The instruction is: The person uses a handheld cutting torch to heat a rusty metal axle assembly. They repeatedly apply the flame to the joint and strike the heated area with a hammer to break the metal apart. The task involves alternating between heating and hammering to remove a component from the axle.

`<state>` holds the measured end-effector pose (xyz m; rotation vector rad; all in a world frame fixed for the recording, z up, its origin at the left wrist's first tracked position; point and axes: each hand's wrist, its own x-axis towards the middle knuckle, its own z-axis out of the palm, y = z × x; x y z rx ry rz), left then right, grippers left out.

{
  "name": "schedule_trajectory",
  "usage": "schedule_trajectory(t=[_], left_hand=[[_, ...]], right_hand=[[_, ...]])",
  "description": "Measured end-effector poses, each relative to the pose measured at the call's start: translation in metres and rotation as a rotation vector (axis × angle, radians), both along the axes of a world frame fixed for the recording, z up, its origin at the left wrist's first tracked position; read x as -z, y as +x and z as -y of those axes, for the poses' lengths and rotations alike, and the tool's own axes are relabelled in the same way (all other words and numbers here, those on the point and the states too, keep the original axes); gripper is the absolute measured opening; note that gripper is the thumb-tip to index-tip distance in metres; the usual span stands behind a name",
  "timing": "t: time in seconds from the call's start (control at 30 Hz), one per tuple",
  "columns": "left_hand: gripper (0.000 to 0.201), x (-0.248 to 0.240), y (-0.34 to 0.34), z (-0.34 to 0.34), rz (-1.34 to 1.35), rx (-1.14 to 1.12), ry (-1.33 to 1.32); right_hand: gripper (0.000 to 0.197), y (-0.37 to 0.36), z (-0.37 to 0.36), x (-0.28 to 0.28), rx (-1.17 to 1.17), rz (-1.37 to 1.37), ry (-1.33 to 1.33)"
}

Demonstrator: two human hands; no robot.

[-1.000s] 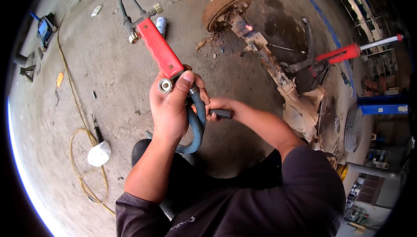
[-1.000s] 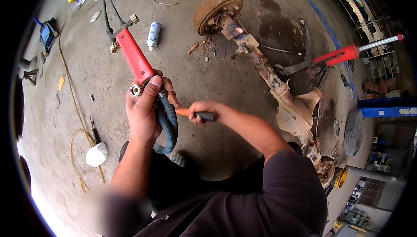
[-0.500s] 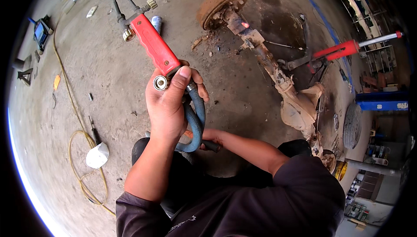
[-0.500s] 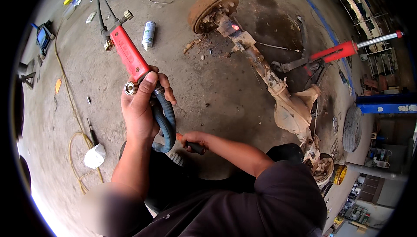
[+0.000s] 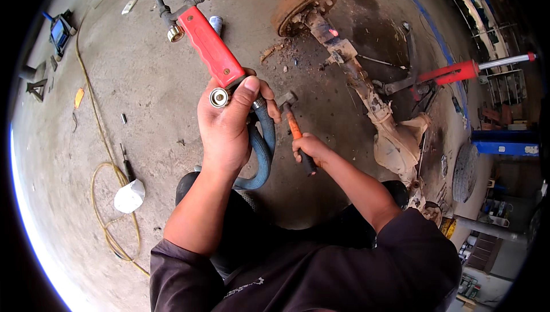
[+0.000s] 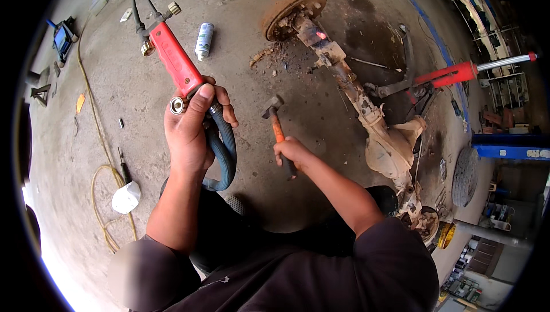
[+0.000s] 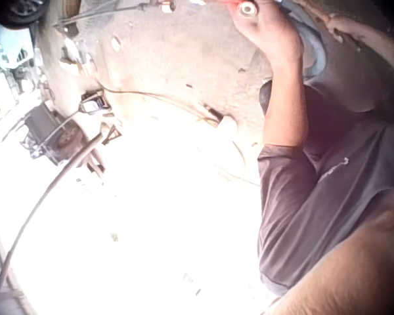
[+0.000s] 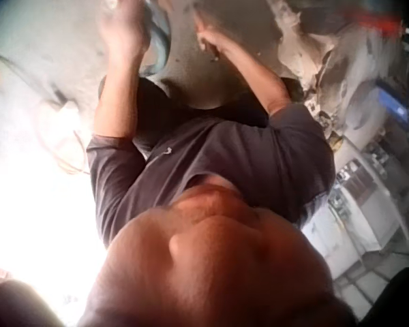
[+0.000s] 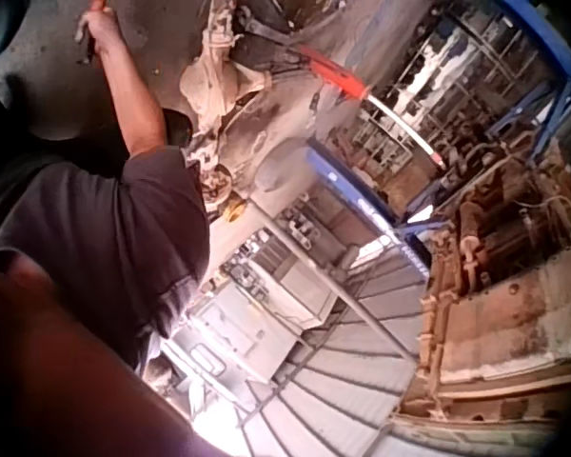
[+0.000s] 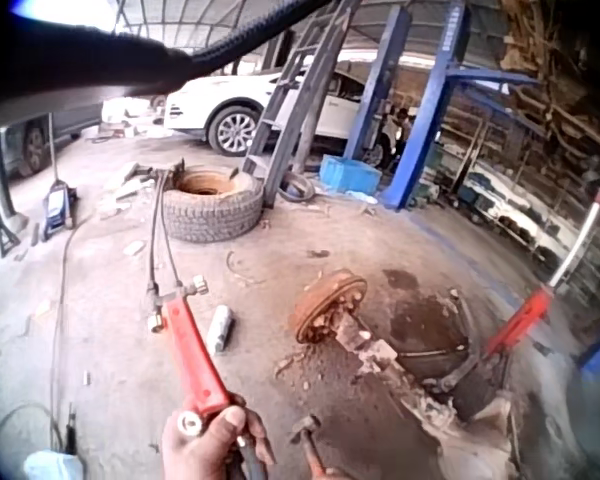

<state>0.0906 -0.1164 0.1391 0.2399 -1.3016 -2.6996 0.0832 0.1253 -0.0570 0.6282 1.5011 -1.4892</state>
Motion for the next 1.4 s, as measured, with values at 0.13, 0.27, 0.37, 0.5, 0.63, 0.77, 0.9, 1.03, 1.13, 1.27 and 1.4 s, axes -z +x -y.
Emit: schedule_trajectory(t=[0.13,0.27,0.37,0.5,0.63,0.77,0.9,1.03,1.13,1.27,1.4], left_hand=[[0.021,0.001,-0.005,-0.012,-0.002,0.064,0.017],[0.02,0.005,0.003,-0.006,0.064,0.065,0.041],[0.018,0.001,0.005,-0.006,0.073,0.116,0.047],[0.018,-0.001,0.0,-0.004,0.015,0.092,0.088],[0.019,-0.001,0.002,0.007,-0.008,0.069,0.08],[0.021,-0.002,0.008,-0.004,0.01,0.095,0.046],[0.022,-0.003,0.014,-0.003,-0.001,0.101,0.058],[0.02,0.005,0.014,0.003,-0.028,0.113,0.033],[0.02,0.0,0.019,0.006,0.002,0.135,0.075],[0.017,0.001,0.008,0.007,-0.029,0.064,0.049],[0.018,0.006,0.001,-0.002,0.001,0.094,0.094]], right_hand=[[0.007,0.108,0.044,0.108,-0.316,0.483,-0.249],[0.01,0.077,0.093,0.078,-0.398,0.378,-0.516],[0.016,-0.083,0.013,0.003,-0.323,0.344,-0.245],[0.013,-0.164,-0.037,-0.07,-0.116,-0.113,0.01],[0.006,-0.048,0.037,-0.032,-0.051,-0.161,-0.006],[0.009,0.053,0.069,0.078,-0.278,0.076,-0.252],[0.022,0.07,0.097,0.083,-0.475,-0.016,-0.476],[0.014,-0.11,-0.002,0.007,-0.221,0.458,-0.288],[0.008,-0.128,-0.025,-0.051,-0.051,0.054,0.047],[0.008,-0.051,-0.007,-0.001,0.032,-0.06,0.033],[0.005,0.069,0.051,0.076,-0.176,0.413,-0.195]])
